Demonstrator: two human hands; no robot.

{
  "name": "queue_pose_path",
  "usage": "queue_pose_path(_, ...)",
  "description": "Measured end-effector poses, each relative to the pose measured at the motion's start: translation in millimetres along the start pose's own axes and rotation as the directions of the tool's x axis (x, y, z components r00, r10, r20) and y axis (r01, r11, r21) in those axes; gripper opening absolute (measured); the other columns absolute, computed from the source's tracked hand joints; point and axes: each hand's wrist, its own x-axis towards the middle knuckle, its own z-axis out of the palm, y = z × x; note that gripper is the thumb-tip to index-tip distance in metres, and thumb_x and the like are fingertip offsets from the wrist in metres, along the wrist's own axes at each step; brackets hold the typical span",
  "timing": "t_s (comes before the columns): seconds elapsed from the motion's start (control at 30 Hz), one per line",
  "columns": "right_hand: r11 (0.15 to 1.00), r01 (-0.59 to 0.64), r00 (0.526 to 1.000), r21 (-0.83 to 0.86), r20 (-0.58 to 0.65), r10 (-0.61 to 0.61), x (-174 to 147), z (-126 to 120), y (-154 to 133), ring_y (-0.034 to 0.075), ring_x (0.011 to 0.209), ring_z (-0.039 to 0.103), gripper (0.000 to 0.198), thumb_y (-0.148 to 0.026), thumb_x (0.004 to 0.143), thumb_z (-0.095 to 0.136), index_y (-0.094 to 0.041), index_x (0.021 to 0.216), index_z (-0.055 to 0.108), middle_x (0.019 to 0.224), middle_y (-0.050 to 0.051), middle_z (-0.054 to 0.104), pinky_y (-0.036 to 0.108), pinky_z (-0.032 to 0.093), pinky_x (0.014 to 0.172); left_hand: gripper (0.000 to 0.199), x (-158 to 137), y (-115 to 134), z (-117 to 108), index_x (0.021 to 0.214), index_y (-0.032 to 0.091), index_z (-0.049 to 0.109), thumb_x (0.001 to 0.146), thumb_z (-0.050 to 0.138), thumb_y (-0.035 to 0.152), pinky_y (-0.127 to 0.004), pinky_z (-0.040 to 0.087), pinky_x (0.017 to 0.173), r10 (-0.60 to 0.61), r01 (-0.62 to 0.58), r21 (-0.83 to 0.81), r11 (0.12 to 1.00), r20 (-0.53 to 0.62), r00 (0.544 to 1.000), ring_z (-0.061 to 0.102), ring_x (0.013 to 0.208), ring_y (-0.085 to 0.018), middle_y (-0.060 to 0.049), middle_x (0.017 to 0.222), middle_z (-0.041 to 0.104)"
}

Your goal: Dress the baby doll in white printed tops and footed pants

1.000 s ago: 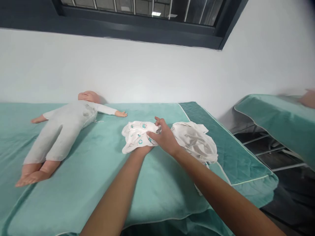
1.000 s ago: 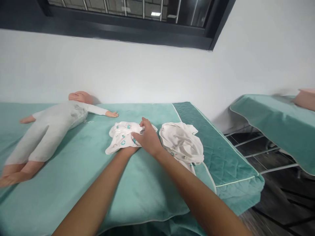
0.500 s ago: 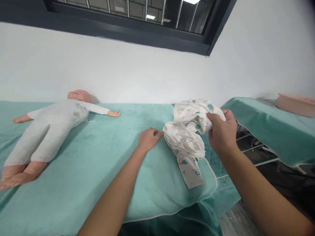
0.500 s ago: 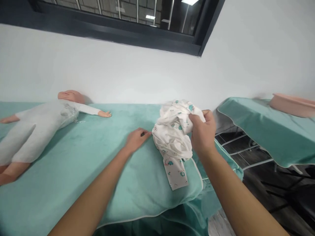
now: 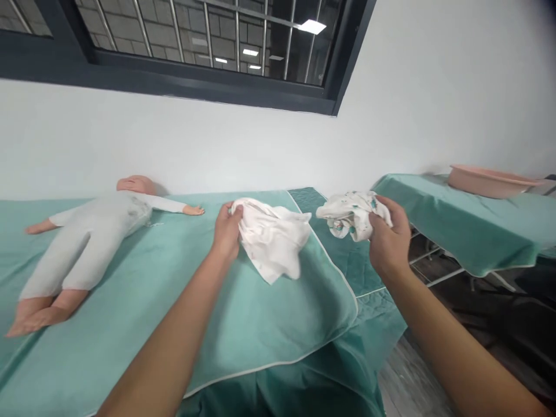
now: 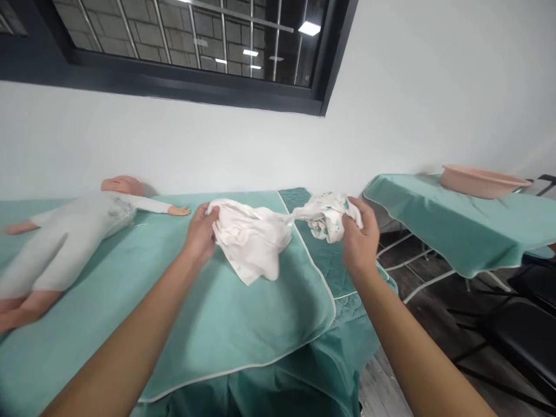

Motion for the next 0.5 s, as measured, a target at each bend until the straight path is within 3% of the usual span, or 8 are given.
queue_pose_path(0.03,0.996,0.073,0.995,-0.055,0.068,-0.069,-3.8,7.0,8.8,0.025,0.122,0.053,0.040,-0.027,0.084,0.048,-0.021,0.122,0.058,0.131,0.010,0.058,0.045,0.041,0.104,0.032,1.6,17.9,-9.4,0.107,0.020,0.058,0.083,0.059,0.042,-0.023,0.048,0.065,0.015,-0.014,-0.072,0.997,0.006,1.000,0.060,0.072,-0.012,0.000,0.086,0.064)
queue_pose_path(0.1,0.962,0.201,0.944,-0.183,0.298,-0.140,-14.2,21.2,30.8,0.026,0.128,0.049,0.039,-0.022,0.083,0.045,-0.021,0.119,0.061,0.134,0.012,0.056,0.046,0.037,0.108,0.032,1.2,50.9,-25.9,0.102,0.020,0.062,0.081,0.063,0.044,-0.022,0.046,0.063,0.035,-0.033,-0.059,0.998,0.034,0.999,0.058,0.070,-0.013,0.000,0.082,0.063)
queue_pose_path(0.13,0.940,0.231,0.885,-0.251,0.455,-0.096,-20.3,27.1,43.0,0.026,0.129,0.048,0.040,-0.019,0.082,0.044,-0.020,0.117,0.062,0.136,0.014,0.055,0.046,0.037,0.109,0.032,-0.4,64.7,-33.5,0.100,0.020,0.064,0.080,0.064,0.046,-0.022,0.045,0.061,0.040,-0.040,-0.003,0.999,0.055,0.998,0.057,0.068,-0.013,0.000,0.079,0.063)
queue_pose_path(0.17,0.911,0.264,0.791,-0.317,0.612,-0.016,-26.5,31.5,55.2,0.027,0.130,0.048,0.042,-0.015,0.079,0.044,-0.019,0.117,0.063,0.135,0.015,0.056,0.046,0.038,0.108,0.032,-2.6,76.3,-40.7,0.096,0.020,0.066,0.080,0.064,0.047,-0.023,0.044,0.060,0.046,-0.051,0.065,0.997,0.077,0.996,0.056,0.067,-0.014,0.000,0.077,0.062)
queue_pose_path(0.27,0.881,0.290,0.711,-0.374,0.701,0.063,-40.7,33.5,85.0,0.032,0.126,0.052,0.043,-0.011,0.075,0.048,-0.015,0.114,0.066,0.129,0.019,0.061,0.050,0.037,0.108,0.030,-9.5,100.6,-59.9,0.090,0.019,0.069,0.081,0.064,0.047,-0.025,0.045,0.066,0.099,-0.133,0.263,0.956,0.138,0.985,0.058,0.073,-0.017,-0.001,0.079,0.066)
queue_pose_path(0.4,0.803,0.338,0.706,-0.490,0.697,0.128,-43.8,23.2,91.3,0.034,0.133,0.045,0.047,-0.013,0.078,0.050,-0.014,0.123,0.062,0.139,0.019,0.054,0.052,0.033,0.111,0.028,-15.8,124.6,-75.1,0.094,0.020,0.071,0.085,0.061,0.044,-0.028,0.046,0.083,0.206,-0.277,0.400,0.874,0.212,0.955,0.060,0.093,-0.021,-0.003,0.096,0.071)
queue_pose_path(0.5,0.806,0.335,0.758,-0.487,0.648,0.077,-43.3,23.5,57.9,0.037,0.136,0.041,0.043,-0.022,0.082,0.055,-0.014,0.124,0.061,0.140,0.020,0.052,0.056,0.030,0.112,0.028,-20.1,145.9,-77.9,0.095,0.021,0.072,0.087,0.058,0.044,-0.030,0.045,0.088,0.218,-0.350,0.447,0.823,0.321,0.922,0.061,0.096,-0.022,-0.004,0.100,0.072)
